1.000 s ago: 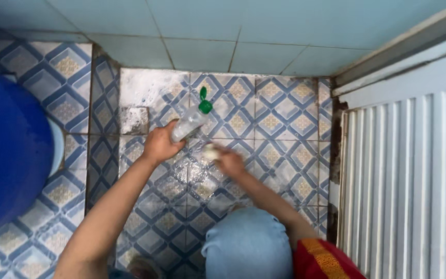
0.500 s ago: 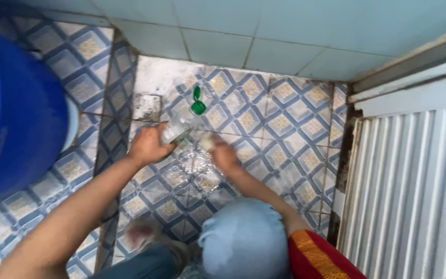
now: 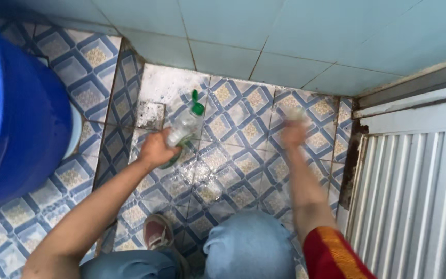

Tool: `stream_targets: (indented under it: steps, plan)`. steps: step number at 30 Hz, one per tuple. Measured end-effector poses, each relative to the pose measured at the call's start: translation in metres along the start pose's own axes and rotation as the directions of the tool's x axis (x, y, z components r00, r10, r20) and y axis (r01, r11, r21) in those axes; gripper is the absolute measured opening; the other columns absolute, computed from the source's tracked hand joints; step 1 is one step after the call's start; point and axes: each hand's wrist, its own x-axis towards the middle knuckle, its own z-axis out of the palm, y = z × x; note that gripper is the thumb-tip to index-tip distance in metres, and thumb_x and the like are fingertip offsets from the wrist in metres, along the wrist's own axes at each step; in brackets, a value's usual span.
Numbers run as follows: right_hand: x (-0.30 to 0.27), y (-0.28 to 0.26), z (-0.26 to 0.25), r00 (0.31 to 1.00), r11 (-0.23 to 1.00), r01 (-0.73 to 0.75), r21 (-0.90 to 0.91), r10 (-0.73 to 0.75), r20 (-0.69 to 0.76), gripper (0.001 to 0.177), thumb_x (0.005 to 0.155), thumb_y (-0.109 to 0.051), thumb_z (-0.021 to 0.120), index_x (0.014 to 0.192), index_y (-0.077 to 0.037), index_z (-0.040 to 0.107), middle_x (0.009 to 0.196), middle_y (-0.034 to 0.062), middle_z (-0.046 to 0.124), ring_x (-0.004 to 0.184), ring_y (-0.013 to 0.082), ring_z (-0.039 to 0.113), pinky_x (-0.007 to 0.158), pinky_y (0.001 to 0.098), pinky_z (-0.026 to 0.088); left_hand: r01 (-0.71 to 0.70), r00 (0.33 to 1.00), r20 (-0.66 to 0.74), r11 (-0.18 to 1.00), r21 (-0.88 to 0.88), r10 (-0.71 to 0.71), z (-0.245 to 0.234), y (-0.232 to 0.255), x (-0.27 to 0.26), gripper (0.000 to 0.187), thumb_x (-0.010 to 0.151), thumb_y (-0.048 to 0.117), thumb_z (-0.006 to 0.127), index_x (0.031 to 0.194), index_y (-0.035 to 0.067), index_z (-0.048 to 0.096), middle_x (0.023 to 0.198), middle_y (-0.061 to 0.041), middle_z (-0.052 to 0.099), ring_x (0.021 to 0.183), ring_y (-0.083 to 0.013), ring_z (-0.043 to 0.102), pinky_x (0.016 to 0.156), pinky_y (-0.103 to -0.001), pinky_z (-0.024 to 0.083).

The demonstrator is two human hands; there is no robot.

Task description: The person squats on a tiled floor and scrubs the floor and lower wall with a brush while applying liquid detergent from a bottle. They rinse the brush in a blue bucket and continue scrubbing different sections of the floor and wall.

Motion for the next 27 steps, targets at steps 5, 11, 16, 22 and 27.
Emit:
stream_targets:
  steps: [5,11,16,22,27]
  plan:
    - [-0.11,-0.135,0.069,0.842,0.913,0.304,0.271,-0.391,0.372,0.052,0.084,-0.017,0.066,0.134,-0.005,0.061,0.111,0.0177,0.072,0.091,0.034,0.069,0.078,0.0455,0.056,-0.017,0.993,0.121,0.985,0.169,-0.004,0.001,0.041,0.026,0.069,0.07,0.04,0.083,0.13,0.01,0.065,0.108,-0.023,0.073,0.099,-0.0373,0.072,0.086,-0.045,0.058]
    - [-0.096,-0.032,-0.036,0.965,0.995,-0.011,-0.101,0.037,0.26,0.045,0.094,-0.05,0.064,0.105,-0.009,0.076,0.09,0.0145,0.077,0.074,0.032,0.073,0.065,0.0449,0.058,0.028,0.937,0.31,0.917,0.399,-0.164,0.005,0.081,0.046,0.049,0.078,0.031,0.075,0.121,0.007,0.071,0.12,-0.018,0.071,0.11,-0.0344,0.071,0.092,-0.044,0.058]
    - [-0.055,0.049,-0.083,0.958,0.947,-0.286,-0.146,0.288,-0.012,0.065,0.096,-0.053,0.06,0.141,-0.005,0.058,0.097,0.0218,0.074,0.081,0.0414,0.072,0.069,0.0523,0.057,-0.024,0.931,0.338,0.902,0.431,-0.137,0.019,0.086,0.056,0.041,0.079,0.025,0.073,0.116,0.006,0.074,0.121,-0.015,0.073,0.113,-0.0315,0.071,0.091,-0.042,0.059]
    - [-0.119,0.001,-0.027,0.948,0.991,-0.026,-0.129,0.065,0.312,0.049,0.096,-0.051,0.053,0.123,-0.012,0.066,0.112,0.018,0.075,0.075,0.0364,0.073,0.067,0.048,0.058,-0.038,0.921,0.367,0.905,0.425,-0.133,0.031,0.096,0.074,0.042,0.079,0.024,0.074,0.117,0.007,0.074,0.123,-0.015,0.071,0.114,-0.0322,0.07,0.092,-0.043,0.058]
    - [-0.104,0.022,-0.061,0.904,0.999,0.016,-0.044,0.004,0.428,0.057,0.103,-0.046,0.04,0.135,-0.004,0.063,0.081,0.0229,0.073,0.068,0.0407,0.069,0.061,0.0521,0.053,-0.048,0.941,0.334,0.95,0.309,-0.061,0.02,0.07,0.07,0.057,0.078,0.031,0.076,0.132,0.016,0.065,0.114,-0.015,0.072,0.105,-0.0317,0.071,0.088,-0.045,0.059]
